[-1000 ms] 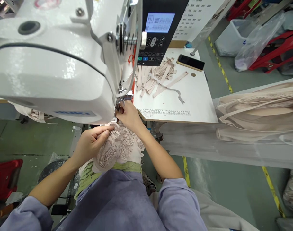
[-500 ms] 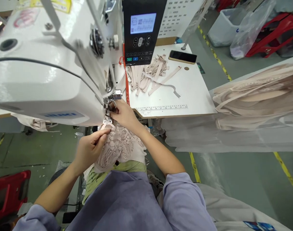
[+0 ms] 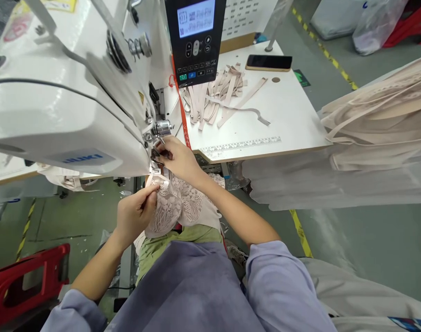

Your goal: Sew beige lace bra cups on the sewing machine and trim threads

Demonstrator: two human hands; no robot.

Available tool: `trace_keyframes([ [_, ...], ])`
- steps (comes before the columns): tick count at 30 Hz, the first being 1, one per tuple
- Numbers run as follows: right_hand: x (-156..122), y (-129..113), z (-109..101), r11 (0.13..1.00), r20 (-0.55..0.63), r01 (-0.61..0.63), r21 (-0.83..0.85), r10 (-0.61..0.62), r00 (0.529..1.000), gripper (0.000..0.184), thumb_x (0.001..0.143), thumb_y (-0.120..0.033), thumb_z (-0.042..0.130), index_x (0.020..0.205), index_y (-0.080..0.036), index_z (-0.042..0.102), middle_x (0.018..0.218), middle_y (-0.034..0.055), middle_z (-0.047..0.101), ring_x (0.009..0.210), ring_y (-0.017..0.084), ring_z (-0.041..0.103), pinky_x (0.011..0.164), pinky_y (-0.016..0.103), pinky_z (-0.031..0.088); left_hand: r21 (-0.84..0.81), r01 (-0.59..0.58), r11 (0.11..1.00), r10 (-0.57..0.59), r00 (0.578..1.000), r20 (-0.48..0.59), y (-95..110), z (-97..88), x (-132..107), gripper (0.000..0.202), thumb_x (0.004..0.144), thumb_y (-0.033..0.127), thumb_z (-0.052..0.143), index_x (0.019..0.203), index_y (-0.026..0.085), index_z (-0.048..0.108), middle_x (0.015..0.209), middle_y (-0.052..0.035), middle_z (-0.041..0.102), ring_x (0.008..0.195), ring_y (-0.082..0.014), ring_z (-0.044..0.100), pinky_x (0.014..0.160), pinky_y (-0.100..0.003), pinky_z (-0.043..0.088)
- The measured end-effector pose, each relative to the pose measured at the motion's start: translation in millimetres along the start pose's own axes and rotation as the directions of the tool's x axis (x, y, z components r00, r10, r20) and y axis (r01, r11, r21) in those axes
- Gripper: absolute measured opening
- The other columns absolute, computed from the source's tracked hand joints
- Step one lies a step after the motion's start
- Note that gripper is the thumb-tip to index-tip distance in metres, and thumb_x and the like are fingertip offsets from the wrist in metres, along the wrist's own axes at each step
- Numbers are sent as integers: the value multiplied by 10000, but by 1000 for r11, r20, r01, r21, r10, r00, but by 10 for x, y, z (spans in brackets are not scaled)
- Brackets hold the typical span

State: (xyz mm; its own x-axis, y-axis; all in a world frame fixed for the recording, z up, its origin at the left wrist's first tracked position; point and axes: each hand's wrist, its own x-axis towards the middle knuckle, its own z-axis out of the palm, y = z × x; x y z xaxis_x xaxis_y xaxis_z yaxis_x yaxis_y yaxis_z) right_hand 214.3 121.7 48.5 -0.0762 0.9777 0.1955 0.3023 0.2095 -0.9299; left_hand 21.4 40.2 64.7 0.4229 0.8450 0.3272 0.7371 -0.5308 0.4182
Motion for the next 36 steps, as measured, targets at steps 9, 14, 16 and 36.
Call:
trace_keyframes([
  [9, 10, 98, 19, 998, -33, 50, -35, -51, 998, 77, 769, -139, 609, 843, -156, 623, 1050, 67, 626, 737, 138, 542, 693, 280, 444, 43, -105, 994, 106, 994, -17, 15, 63, -6, 254, 976, 222, 539, 1112, 170, 748, 730, -21, 772, 573, -125, 679, 542, -225, 390],
  [14, 0, 93, 5, 997, -35, 73, -21, -74, 997, 47, 790, -149, 591, 831, -163, 610, 1016, 56, 618, 738, 133, 534, 709, 282, 446, 109, -163, 981, 167, 986, -24, 37, 90, 18, 253, 980, 209, 520, 1104, 172, 738, 666, -9, 739, 526, -121, 639, 525, -238, 354],
  [16, -4, 97, 0, 997, -37, 74, -12, -75, 997, 36, 804, -163, 591, 834, -166, 610, 1020, 58, 616, 731, 132, 526, 705, 284, 449, 130, -176, 976, 181, 983, -29, 41, 103, 22, 253, 982, 211, 515, 1096, 169, 736, 634, -7, 718, 511, -122, 624, 515, -245, 337],
  [36, -528, -26, 8, 953, -39, -156, 261, 172, 984, 277, 991, -499, 489, 915, -234, 468, 749, -8, 596, 612, 127, 583, 626, 287, 515, -298, 354, 887, -335, 935, 116, 20, 28, -130, 173, 979, 378, 535, 1008, 208, 527, 490, 105, 428, 437, -97, 389, 495, -208, 282],
])
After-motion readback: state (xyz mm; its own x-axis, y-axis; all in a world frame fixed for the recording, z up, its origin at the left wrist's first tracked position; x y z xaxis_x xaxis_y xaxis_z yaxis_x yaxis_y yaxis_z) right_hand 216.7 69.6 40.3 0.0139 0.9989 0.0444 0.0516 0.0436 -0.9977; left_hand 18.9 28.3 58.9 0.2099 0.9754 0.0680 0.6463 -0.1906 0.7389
